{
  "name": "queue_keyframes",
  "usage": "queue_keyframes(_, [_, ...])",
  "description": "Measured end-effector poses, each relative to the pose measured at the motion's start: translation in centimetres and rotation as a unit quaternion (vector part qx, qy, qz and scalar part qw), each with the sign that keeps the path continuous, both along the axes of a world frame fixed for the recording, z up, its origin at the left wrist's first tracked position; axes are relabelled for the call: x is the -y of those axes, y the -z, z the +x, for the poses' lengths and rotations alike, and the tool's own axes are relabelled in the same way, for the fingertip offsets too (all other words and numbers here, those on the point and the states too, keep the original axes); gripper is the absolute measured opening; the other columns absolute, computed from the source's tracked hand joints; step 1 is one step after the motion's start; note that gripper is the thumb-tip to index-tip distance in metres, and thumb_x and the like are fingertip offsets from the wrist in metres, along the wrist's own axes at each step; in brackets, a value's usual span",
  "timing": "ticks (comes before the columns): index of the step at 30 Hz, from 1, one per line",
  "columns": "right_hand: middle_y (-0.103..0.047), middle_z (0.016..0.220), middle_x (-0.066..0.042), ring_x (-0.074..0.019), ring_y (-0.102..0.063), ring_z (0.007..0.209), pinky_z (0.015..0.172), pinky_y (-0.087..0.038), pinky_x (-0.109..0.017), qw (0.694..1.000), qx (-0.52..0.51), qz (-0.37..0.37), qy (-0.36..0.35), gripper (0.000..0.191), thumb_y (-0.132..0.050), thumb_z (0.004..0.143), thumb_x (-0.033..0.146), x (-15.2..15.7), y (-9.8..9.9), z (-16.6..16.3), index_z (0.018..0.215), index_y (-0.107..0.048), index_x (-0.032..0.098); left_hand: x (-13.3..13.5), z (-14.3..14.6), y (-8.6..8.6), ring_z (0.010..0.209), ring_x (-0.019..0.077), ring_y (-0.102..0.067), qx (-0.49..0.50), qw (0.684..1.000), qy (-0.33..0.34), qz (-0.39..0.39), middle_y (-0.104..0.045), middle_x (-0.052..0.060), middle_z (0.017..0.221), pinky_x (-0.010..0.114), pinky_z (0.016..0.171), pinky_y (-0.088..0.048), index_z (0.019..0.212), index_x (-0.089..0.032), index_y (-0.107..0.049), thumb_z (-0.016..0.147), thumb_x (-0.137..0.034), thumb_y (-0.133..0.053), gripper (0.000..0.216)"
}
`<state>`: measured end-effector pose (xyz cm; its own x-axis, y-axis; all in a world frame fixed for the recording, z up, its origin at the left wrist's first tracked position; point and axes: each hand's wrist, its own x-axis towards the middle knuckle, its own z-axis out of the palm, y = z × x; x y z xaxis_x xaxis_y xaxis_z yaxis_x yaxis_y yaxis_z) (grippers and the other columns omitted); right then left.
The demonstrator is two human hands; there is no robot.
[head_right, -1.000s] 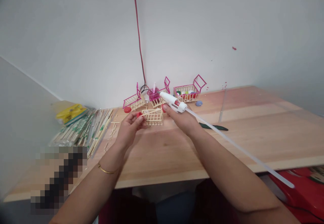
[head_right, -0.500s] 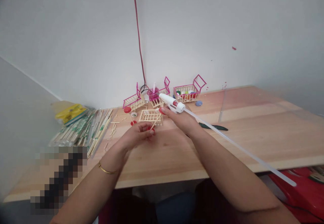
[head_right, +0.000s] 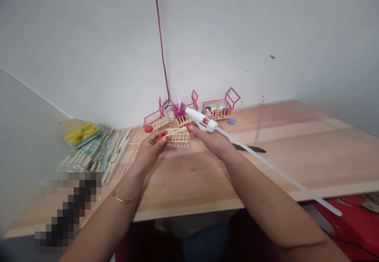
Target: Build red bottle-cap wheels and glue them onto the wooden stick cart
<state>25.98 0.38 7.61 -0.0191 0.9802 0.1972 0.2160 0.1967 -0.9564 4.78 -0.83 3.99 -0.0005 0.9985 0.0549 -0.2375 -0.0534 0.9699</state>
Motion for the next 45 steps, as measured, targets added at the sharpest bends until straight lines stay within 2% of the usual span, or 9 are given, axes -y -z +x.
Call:
queue_keyframes(5, [-0.071,0.100,-0.008,-0.0226,-0.064,0.089,0.069,-0.049,-0.032,0.998,-0.031,0.002,-0.057,0.034,-0.068,0.074,0.042,0.0,0.0,-0.1,0.100,-0.070,0.020,-0.2,-0.1,0.1,0.070,0.0106,-0.064,-0.030,0.995,-0.060,0.068,-0.067,0.002,0.098,0.031,0.076,-0.057,0.107,-0.019,-0.064,0.064,-0.030,-0.079,0.047])
queue_keyframes(9, [-0.071,0.100,-0.009,-0.0234,-0.064,0.092,0.073,-0.049,-0.033,0.995,-0.054,0.013,-0.080,0.033,-0.070,0.073,0.041,-0.1,0.3,-0.1,0.096,-0.069,0.018,-0.3,-0.2,0.3,0.079,0.0139,-0.065,-0.037,0.992,-0.082,0.092,-0.068,0.003,0.100,0.033,0.078,-0.057,0.107,-0.020,-0.065,0.064,-0.029,-0.079,0.046])
queue_keyframes(14, [-0.070,0.095,-0.005,-0.0214,-0.064,0.089,0.077,-0.049,-0.033,0.993,-0.050,0.032,-0.099,0.032,-0.071,0.072,0.042,-0.5,1.3,-0.4,0.096,-0.067,0.020,-0.5,-0.3,0.5,0.073,0.0105,-0.064,-0.001,0.995,-0.074,0.068,-0.067,0.004,0.100,0.033,0.078,-0.057,0.107,-0.019,-0.064,0.065,-0.030,-0.079,0.046])
queue_keyframes(20, [-0.068,0.080,-0.001,-0.0185,-0.060,0.072,0.065,-0.044,-0.031,0.992,0.090,0.080,-0.026,0.026,-0.069,0.073,0.044,0.2,1.4,-0.9,0.089,-0.067,0.023,-0.7,-0.3,0.4,0.072,0.0085,-0.064,0.035,0.994,-0.097,0.044,-0.064,0.000,0.087,0.032,0.081,-0.056,0.104,-0.018,-0.062,0.068,-0.031,-0.077,0.041])
queue_keyframes(23, [-0.065,0.076,0.000,-0.0166,-0.056,0.067,0.061,-0.041,-0.029,0.988,0.117,0.094,-0.042,0.027,-0.067,0.074,0.045,0.4,1.1,-0.8,0.086,-0.064,0.022,-0.8,-0.3,0.5,0.072,0.0078,-0.064,0.053,0.994,-0.088,0.032,-0.063,-0.001,0.085,0.029,0.080,-0.056,0.100,-0.016,-0.062,0.067,-0.028,-0.078,0.039])
queue_keyframes(30, [-0.064,0.079,0.000,-0.0154,-0.055,0.069,0.061,-0.040,-0.028,0.988,0.103,0.085,-0.073,0.029,-0.066,0.075,0.045,0.3,1.4,-0.6,0.092,-0.062,0.022,-0.9,-0.4,0.5,0.072,0.0085,-0.065,0.091,0.993,-0.079,0.013,-0.065,0.000,0.085,0.029,0.080,-0.056,0.096,-0.016,-0.062,0.063,-0.023,-0.079,0.037])
queue_keyframes(36, [-0.064,0.077,0.000,-0.0160,-0.056,0.069,0.061,-0.040,-0.028,0.989,0.095,0.095,-0.061,0.028,-0.068,0.074,0.045,0.3,1.4,-0.7,0.089,-0.062,0.022,-0.5,-0.2,0.2,0.075,0.0090,-0.066,0.048,0.993,-0.093,0.052,-0.066,0.002,0.097,0.033,0.085,-0.055,0.102,-0.019,-0.063,0.066,-0.026,-0.078,0.039])
queue_keyframes(40, [-0.064,0.077,0.000,-0.0166,-0.057,0.068,0.061,-0.041,-0.028,0.990,0.094,0.104,-0.032,0.027,-0.069,0.073,0.044,0.5,1.1,-0.6,0.088,-0.062,0.023,-0.5,0.1,0.2,0.083,0.0126,-0.067,0.013,0.992,-0.103,0.077,-0.063,0.005,0.111,0.035,0.088,-0.054,0.116,-0.022,-0.058,0.065,-0.027,-0.080,0.055])
queue_keyframes(45, [-0.064,0.075,0.000,-0.0178,-0.058,0.067,0.060,-0.042,-0.029,0.988,0.108,0.113,0.001,0.028,-0.070,0.071,0.045,0.6,1.0,-0.6,0.086,-0.060,0.024,-0.4,0.4,0.3,0.095,0.0177,-0.067,-0.007,0.991,-0.107,0.082,-0.052,0.009,0.131,0.035,0.090,-0.053,0.127,-0.026,-0.050,0.064,-0.026,-0.082,0.071])
